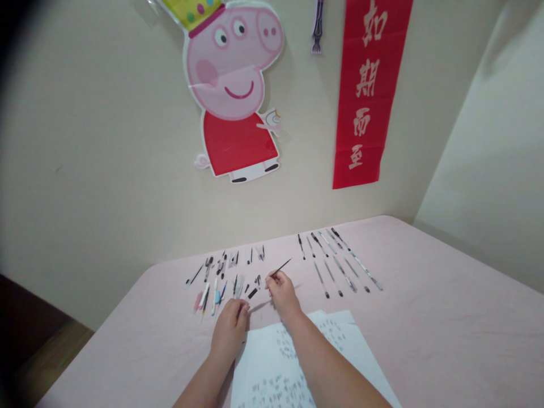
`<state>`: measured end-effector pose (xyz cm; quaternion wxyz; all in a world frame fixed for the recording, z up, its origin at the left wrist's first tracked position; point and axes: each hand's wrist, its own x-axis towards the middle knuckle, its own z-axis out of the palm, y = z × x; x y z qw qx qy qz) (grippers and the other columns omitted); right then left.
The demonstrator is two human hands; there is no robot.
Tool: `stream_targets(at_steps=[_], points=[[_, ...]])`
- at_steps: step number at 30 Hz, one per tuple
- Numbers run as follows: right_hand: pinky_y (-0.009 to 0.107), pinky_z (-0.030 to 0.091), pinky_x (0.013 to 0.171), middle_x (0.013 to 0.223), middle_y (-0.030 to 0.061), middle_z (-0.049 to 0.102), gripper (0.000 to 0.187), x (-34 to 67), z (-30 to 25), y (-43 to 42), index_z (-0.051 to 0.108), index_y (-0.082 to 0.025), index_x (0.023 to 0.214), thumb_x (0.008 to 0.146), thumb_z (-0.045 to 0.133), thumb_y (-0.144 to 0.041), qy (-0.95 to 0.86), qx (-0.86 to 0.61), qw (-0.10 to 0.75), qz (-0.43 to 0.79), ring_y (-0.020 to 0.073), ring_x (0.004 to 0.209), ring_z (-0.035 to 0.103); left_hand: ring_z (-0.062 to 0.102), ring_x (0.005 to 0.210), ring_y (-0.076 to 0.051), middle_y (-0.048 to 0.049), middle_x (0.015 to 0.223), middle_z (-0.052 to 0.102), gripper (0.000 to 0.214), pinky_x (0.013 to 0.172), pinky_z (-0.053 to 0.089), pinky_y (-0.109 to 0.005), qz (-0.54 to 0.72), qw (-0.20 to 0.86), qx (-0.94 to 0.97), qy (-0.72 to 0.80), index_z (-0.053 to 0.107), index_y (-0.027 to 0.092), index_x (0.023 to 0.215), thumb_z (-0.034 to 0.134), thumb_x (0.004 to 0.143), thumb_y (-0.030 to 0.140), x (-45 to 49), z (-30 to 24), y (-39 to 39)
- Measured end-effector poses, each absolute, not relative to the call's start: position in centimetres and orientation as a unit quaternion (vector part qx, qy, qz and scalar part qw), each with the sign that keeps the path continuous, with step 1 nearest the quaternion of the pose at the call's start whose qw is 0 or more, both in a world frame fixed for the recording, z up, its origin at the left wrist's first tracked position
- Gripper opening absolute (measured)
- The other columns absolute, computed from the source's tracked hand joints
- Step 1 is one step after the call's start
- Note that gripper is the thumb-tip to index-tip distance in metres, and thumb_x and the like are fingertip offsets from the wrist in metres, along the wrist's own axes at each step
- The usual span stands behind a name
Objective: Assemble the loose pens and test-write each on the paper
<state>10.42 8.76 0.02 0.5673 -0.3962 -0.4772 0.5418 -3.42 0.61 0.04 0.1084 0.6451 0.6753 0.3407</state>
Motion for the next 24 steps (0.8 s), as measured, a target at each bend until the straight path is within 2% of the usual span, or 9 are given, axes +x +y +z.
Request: stream_targets(at_steps=[7,11,13,15,17,19,21,24], points=[[0.02,0.032,0.045,0.053,-0.0043,0.051,0.015,10.2,0.5,8.5,0.061,-0.016,0.068,0.068,0.063,-0.031,-0.496,-0.372,0.551,0.558,0.0087,0.048,0.042,0.057,0.081,-0.021,-0.0062,0.082,0.059,0.023,0.074,0.044,-0.035,0.358,0.104,0.642,0.67,0.057,0.019,0.079,0.037,0.087,0.026,-3.5,-0.3,0.7],[0.02,0.035,0.045,0.049,-0.0065,0.042,0.021,10.0,0.6,8.1,0.069,-0.014,0.076,0.068,0.065,-0.033,-0.517,-0.341,0.504,0.602,0.0085,0.048,0.038,0.057,0.08,-0.021,-0.0059,0.081,0.059,0.022,0.073,0.044,-0.035,0.385,0.106,0.637,0.659,0.057,0.019,0.078,0.038,0.087,0.027,-3.5,-0.3,0.7],[0.021,0.038,0.046,0.048,-0.0076,0.038,0.026,9.8,0.3,7.9,0.071,-0.014,0.081,0.07,0.064,-0.037,-0.528,-0.327,0.469,0.628,0.0081,0.047,0.038,0.057,0.078,-0.021,-0.0056,0.079,0.059,0.022,0.071,0.045,-0.035,0.402,0.107,0.634,0.652,0.057,0.019,0.078,0.039,0.087,0.028,-3.5,-0.3,0.8],[0.024,0.045,0.052,0.052,-0.0058,0.042,0.029,9.7,0.0,7.9,0.071,-0.015,0.086,0.073,0.062,-0.039,-0.545,-0.31,0.456,0.632,0.009,0.05,0.043,0.057,0.076,-0.021,-0.0054,0.078,0.059,0.022,0.07,0.045,-0.034,0.419,0.11,0.63,0.645,0.057,0.019,0.079,0.039,0.087,0.029,-3.6,-0.5,0.9],[0.028,0.049,0.062,0.065,-0.0007,0.053,0.028,9.7,-0.3,8.1,0.071,-0.016,0.089,0.077,0.059,-0.038,-0.585,-0.299,0.471,0.588,0.0117,0.06,0.051,0.057,0.076,-0.021,-0.0053,0.078,0.06,0.022,0.071,0.045,-0.034,0.437,0.112,0.623,0.639,0.058,0.019,0.081,0.04,0.087,0.031,-3.8,-0.7,1.0],[0.032,0.05,0.073,0.082,0.0045,0.059,0.026,9.8,-0.6,8.3,0.071,-0.018,0.095,0.079,0.056,-0.031,-0.649,-0.308,0.492,0.491,0.0157,0.075,0.056,0.058,0.077,-0.021,-0.0052,0.078,0.06,0.023,0.071,0.046,-0.034,0.455,0.112,0.612,0.637,0.058,0.019,0.081,0.04,0.087,0.032,-3.9,-0.8,1.2],[0.036,0.047,0.084,0.094,0.008,0.062,0.029,9.9,-0.8,8.4,0.069,-0.019,0.104,0.079,0.053,-0.022,-0.715,-0.33,0.491,0.372,0.0196,0.091,0.056,0.058,0.077,-0.021,-0.005,0.078,0.061,0.023,0.071,0.046,-0.034,0.467,0.113,0.602,0.637,0.058,0.019,0.082,0.041,0.087,0.033,-4.0,-1.0,1.3],[0.041,0.039,0.098,0.112,0.0099,0.061,0.04,10.1,-0.7,8.3,0.064,-0.021,0.114,0.078,0.05,-0.012,-0.79,-0.353,0.44,0.24,0.0223,0.109,0.05,0.059,0.077,-0.021,-0.0051,0.078,0.062,0.023,0.072,0.046,-0.034,0.479,0.115,0.593,0.637,0.059,0.019,0.082,0.042,0.087,0.035,-4.0,-1.1,1.4]])
